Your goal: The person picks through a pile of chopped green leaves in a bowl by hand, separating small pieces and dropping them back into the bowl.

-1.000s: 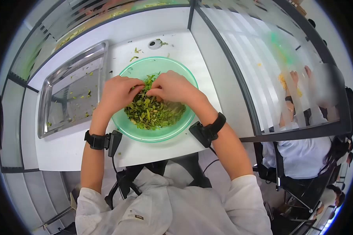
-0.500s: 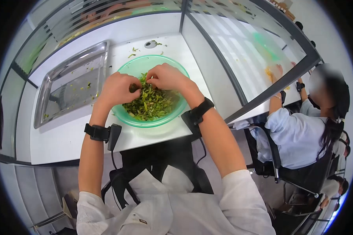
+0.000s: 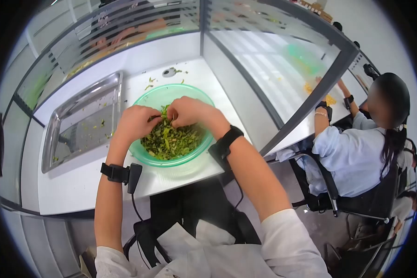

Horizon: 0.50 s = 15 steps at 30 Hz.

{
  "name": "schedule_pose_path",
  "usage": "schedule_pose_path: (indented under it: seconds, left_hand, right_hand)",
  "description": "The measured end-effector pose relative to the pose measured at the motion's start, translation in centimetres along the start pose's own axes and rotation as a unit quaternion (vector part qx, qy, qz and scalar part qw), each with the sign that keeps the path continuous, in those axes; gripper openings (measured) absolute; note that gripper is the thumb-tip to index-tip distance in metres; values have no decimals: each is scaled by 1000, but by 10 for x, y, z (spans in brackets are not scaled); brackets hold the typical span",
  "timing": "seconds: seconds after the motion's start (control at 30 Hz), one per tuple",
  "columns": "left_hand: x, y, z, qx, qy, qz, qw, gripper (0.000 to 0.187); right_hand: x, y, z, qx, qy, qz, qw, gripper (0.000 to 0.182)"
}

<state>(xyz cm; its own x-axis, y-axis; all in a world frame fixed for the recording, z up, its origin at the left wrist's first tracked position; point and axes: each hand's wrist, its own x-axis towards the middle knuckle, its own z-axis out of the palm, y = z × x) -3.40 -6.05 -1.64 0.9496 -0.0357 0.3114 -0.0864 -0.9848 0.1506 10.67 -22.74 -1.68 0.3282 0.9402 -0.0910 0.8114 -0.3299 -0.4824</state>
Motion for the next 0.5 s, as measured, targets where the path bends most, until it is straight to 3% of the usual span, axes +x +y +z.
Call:
schedule_pose_path:
  seconds: [0.17, 0.23, 0.4, 0.5]
  left_hand:
    - [7, -7, 5, -17, 42, 10, 999, 20]
    - [7, -8, 2, -118, 36, -34, 992, 18]
    - [6, -14, 1, -197, 28, -37, 979, 26]
    - [8, -20, 4, -195, 39, -25, 980, 18]
  right_hand:
    - [-3, -4, -3, -11, 39, 28, 999, 28]
    - [-1, -7, -5, -1, 36, 36, 999, 28]
    - [3, -6, -13, 46, 40, -16, 998, 22]
    - [13, 5, -10, 47, 65, -63, 995, 18]
